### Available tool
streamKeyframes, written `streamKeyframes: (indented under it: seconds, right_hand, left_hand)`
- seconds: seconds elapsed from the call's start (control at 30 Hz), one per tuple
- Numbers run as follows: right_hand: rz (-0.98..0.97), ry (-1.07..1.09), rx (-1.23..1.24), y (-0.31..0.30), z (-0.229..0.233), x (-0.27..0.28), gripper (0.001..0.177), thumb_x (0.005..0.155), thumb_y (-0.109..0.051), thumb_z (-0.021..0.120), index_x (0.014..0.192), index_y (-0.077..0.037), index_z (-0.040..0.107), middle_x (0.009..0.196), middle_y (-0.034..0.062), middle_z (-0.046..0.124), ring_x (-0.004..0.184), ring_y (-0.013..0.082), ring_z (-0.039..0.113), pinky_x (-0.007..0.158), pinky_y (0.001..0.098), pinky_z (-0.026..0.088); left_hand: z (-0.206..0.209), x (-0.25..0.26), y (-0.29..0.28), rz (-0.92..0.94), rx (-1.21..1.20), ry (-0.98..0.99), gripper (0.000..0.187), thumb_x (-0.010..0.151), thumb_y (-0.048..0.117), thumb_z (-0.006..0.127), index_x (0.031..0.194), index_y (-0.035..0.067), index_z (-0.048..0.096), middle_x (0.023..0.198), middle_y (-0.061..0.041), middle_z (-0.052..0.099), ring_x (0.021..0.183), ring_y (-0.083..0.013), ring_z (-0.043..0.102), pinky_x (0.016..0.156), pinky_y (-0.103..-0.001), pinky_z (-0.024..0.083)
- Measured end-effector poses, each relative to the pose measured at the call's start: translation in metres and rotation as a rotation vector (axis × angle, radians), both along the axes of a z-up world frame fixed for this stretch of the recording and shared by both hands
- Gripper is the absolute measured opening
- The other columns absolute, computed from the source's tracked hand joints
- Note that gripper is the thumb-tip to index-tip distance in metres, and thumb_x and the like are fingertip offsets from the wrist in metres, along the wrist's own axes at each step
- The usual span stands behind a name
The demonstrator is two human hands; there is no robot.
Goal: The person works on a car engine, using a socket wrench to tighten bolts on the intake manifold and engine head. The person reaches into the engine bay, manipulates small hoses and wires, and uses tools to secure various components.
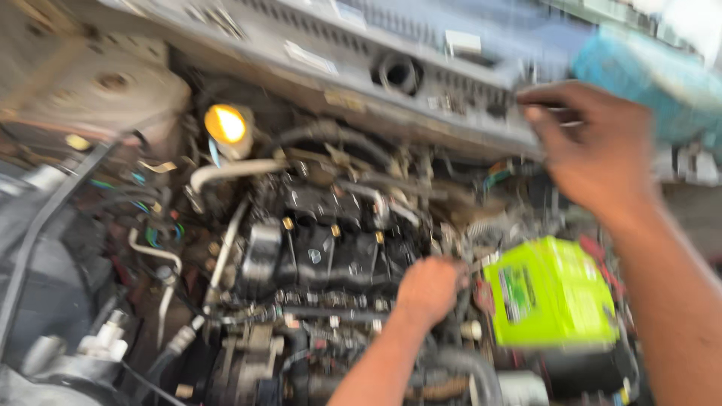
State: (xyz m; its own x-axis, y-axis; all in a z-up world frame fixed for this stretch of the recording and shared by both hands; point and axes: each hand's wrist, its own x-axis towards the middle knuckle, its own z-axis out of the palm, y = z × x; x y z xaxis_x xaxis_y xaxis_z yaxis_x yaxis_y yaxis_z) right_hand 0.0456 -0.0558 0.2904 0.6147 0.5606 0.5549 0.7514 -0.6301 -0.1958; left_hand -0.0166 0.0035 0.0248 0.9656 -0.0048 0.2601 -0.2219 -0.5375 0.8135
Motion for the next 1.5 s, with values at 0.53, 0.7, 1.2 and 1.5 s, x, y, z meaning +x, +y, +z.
streamKeyframes:
  seconds: [0.53, 0.7, 1.2, 1.5]
  right_hand:
    - [-0.188, 0.250, -0.219, -0.077, -0.160, 0.002, 0.027, 0.104, -0.032, 0.058, 0.109, -0.007, 0.066, 0.082, 0.0240, 0.070, 0.083, 0.0495, 0.066, 0.074, 0.0576, 0.052]
    - [-0.282, 0.273, -0.211, -0.094, -0.190, 0.028, 0.030, 0.105, -0.032, 0.056, 0.110, -0.004, 0.066, 0.081, 0.0288, 0.068, 0.083, 0.0505, 0.067, 0.075, 0.0586, 0.052]
    - [-0.106, 0.348, -0.158, -0.067, -0.218, 0.079, 0.030, 0.103, -0.029, 0.057, 0.109, -0.002, 0.068, 0.088, 0.0289, 0.070, 0.087, 0.0517, 0.065, 0.081, 0.0588, 0.051]
    - [-0.279, 0.667, -0.197, -0.036, -0.210, 0.083, 0.037, 0.102, -0.035, 0.053, 0.111, -0.003, 0.066, 0.106, 0.0296, 0.067, 0.106, 0.0484, 0.064, 0.092, 0.0569, 0.048]
  left_hand:
    - [0.013, 0.016, 0.022, 0.167, -0.416, -0.067, 0.040, 0.091, 0.038, 0.074, 0.122, 0.013, 0.075, 0.099, -0.013, 0.079, 0.087, -0.0197, 0.079, 0.081, -0.033, 0.059]
    - [0.020, 0.016, 0.028, 0.370, -0.588, -0.131, 0.042, 0.096, 0.040, 0.070, 0.120, 0.006, 0.076, 0.099, -0.009, 0.081, 0.092, -0.0118, 0.076, 0.085, -0.029, 0.060]
    - [0.017, 0.023, 0.032, 0.535, -0.607, -0.025, 0.034, 0.099, 0.032, 0.068, 0.113, 0.002, 0.078, 0.074, 0.005, 0.069, 0.065, 0.0004, 0.050, 0.059, -0.017, 0.042]
    - [0.018, 0.023, 0.034, 0.551, -0.601, 0.022, 0.032, 0.097, 0.030, 0.069, 0.115, 0.004, 0.077, 0.080, 0.001, 0.076, 0.070, -0.0003, 0.059, 0.065, -0.019, 0.050]
